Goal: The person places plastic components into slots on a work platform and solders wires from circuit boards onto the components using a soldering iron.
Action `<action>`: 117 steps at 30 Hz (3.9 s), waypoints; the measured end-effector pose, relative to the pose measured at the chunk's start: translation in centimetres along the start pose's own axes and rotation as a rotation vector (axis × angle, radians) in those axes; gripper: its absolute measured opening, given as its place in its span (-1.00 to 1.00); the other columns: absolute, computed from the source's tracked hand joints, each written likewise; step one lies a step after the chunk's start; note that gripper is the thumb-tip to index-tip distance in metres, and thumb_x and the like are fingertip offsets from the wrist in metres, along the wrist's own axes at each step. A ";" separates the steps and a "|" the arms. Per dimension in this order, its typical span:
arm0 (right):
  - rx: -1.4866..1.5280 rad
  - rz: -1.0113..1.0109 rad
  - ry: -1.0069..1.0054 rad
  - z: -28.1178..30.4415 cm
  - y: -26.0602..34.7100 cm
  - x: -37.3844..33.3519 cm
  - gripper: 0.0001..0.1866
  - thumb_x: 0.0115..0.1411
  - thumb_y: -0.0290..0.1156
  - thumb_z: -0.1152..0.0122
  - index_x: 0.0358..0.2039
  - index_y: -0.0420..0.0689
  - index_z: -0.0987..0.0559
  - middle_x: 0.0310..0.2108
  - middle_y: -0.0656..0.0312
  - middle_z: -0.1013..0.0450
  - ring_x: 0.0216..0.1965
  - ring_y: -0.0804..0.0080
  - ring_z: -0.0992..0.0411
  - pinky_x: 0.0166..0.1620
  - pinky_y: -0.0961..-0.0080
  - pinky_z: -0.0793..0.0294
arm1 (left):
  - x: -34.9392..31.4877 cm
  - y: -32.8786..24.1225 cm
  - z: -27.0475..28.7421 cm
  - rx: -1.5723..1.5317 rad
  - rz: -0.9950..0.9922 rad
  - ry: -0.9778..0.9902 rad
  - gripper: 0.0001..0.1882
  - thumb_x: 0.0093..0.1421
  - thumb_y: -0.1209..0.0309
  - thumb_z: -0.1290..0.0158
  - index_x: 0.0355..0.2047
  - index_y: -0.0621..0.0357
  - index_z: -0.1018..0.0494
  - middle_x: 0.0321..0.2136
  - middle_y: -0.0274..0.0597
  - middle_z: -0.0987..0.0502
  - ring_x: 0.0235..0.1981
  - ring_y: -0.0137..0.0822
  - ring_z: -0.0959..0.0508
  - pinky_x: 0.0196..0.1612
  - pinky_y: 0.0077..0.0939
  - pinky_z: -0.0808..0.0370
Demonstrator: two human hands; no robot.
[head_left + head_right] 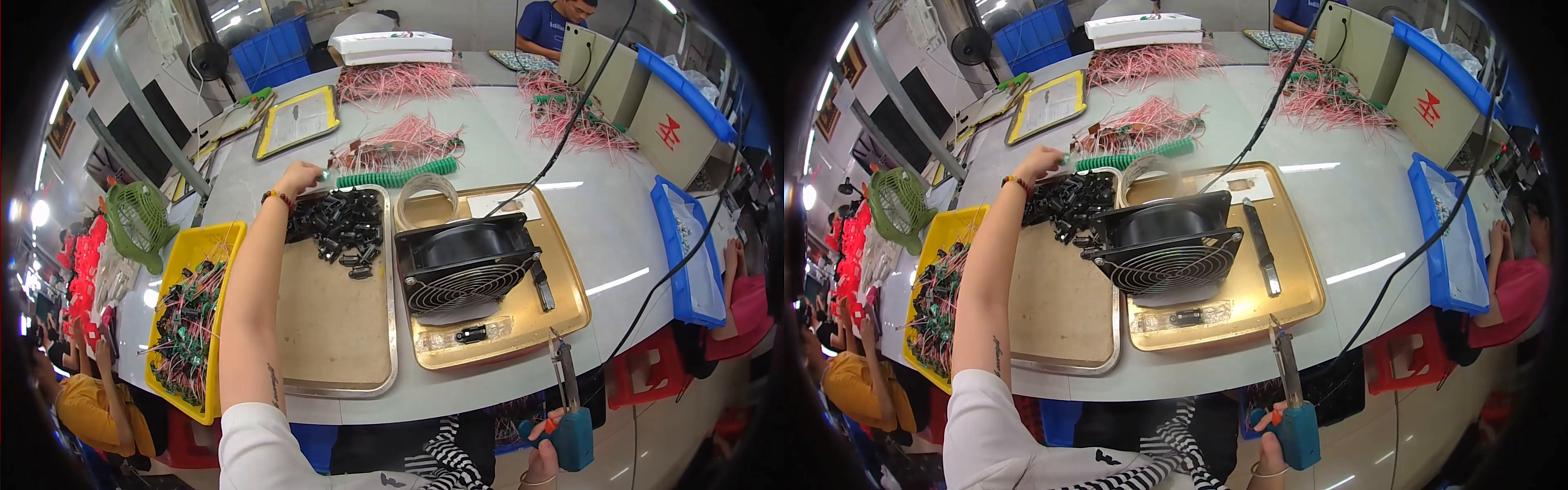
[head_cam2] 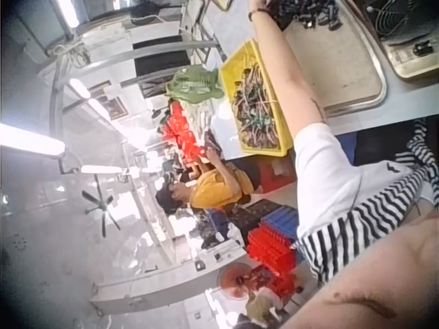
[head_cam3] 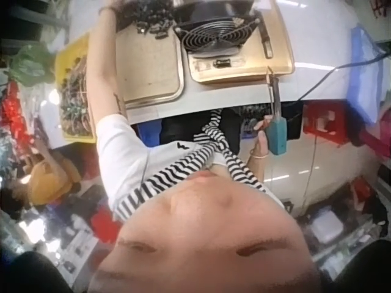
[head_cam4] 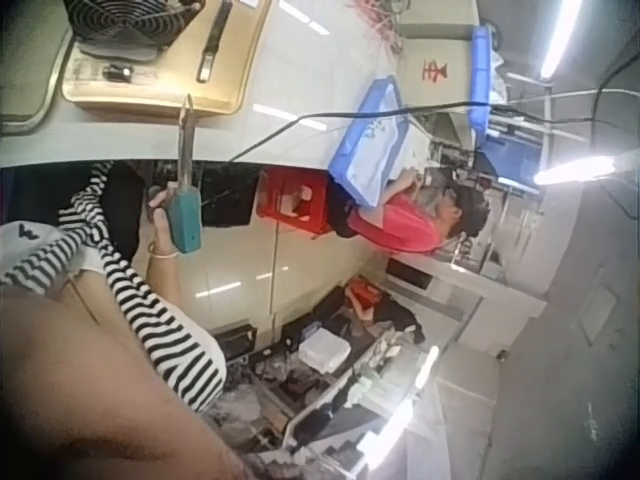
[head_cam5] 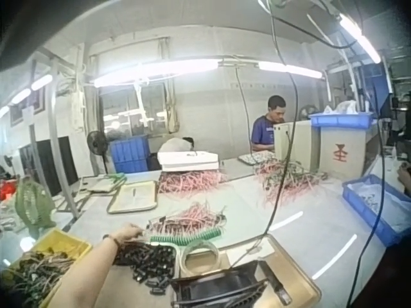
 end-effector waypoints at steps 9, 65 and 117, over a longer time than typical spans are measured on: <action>0.042 0.015 0.054 -0.8 -0.1 0.5 -0.37 -0.23 -0.20 -0.32 -0.18 -0.25 -0.32 -0.27 0.19 -0.28 -0.55 0.50 -0.35 -0.47 0.65 -0.31 | -9.3 -5.8 6.4 -0.580 -0.737 -1.073 -0.73 0.22 0.26 0.05 -0.45 0.24 -0.37 -0.63 -0.32 -0.42 -0.65 -0.53 -0.40 -0.55 -0.65 -0.35; 0.036 0.157 0.164 -0.9 0.3 -0.7 -0.45 -0.15 -0.29 -0.15 -0.15 -0.31 -0.28 -0.23 0.09 -0.24 -0.57 0.48 -0.30 -0.47 0.63 -0.28 | -32.9 -8.9 -9.0 -0.248 -0.602 0.579 -0.69 0.20 0.29 0.00 -0.60 0.24 -0.35 -0.74 -0.42 -0.32 -0.69 -0.62 -0.35 -0.60 -0.71 -0.28; 0.059 0.162 0.152 -2.6 0.6 -1.0 -0.47 -0.17 -0.34 -0.16 -0.17 -0.31 -0.28 -0.25 0.06 -0.24 -0.58 0.47 -0.31 -0.51 0.66 -0.28 | -35.2 -12.2 -13.3 -0.047 -1.174 0.083 -0.91 0.03 0.51 -0.07 -0.41 0.22 -0.48 -0.51 -0.15 -0.49 -0.48 -0.17 -0.50 -0.41 -0.41 -0.44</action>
Point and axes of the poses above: each hand's wrist, its own x-axis towards the middle knuckle, its own z-axis out of the back of the hand, y = z × x, the point moved 5 cm from there along x, towards the middle knuckle
